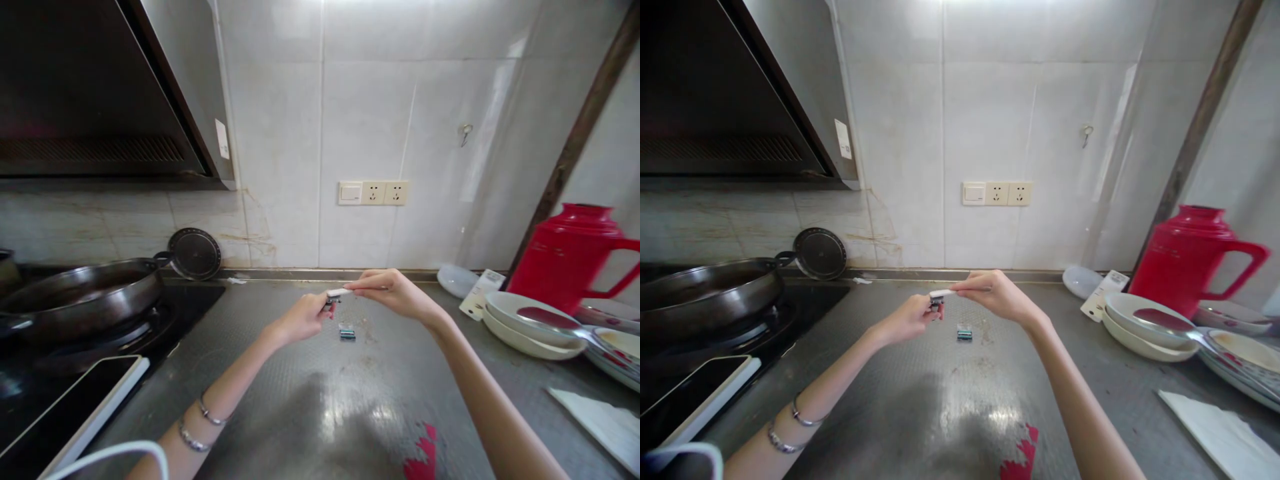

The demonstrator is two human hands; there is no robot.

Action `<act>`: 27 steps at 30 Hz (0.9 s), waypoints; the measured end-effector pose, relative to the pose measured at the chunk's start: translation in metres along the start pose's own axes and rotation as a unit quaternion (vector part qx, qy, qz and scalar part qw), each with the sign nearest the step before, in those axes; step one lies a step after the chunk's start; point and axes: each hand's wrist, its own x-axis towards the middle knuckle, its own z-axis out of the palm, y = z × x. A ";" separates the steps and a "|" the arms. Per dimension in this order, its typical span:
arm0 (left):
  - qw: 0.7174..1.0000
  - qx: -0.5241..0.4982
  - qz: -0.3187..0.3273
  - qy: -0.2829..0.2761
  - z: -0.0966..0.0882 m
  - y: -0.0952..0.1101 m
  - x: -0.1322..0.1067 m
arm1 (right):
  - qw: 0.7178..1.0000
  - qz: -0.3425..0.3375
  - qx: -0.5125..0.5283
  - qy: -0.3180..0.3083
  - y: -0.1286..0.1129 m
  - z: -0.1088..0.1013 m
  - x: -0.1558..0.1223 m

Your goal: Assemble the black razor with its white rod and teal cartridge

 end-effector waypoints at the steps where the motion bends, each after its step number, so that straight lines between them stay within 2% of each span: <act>1: 1.000 -0.001 0.005 0.002 0.000 -0.001 0.000 | 1.000 0.006 -0.007 0.007 0.001 0.000 0.000; 4: 1.000 -0.005 0.011 0.003 0.000 -0.001 0.000 | 1.000 0.012 -0.012 0.017 0.002 0.000 -0.001; 10: 1.000 -0.006 -0.003 -0.008 -0.001 0.002 0.000 | 1.000 0.000 0.011 -0.007 -0.001 0.003 0.001; 15: 1.000 -0.025 0.019 0.000 0.002 0.001 0.000 | 0.999 0.033 0.001 0.003 0.008 -0.002 -0.001; 21: 0.999 -0.037 -0.005 -0.012 0.003 0.002 0.001 | 0.999 0.018 0.040 -0.004 -0.005 -0.002 -0.001; 27: 0.999 -0.038 0.008 -0.008 0.007 -0.001 0.001 | 0.999 0.034 0.031 0.003 0.003 0.001 0.000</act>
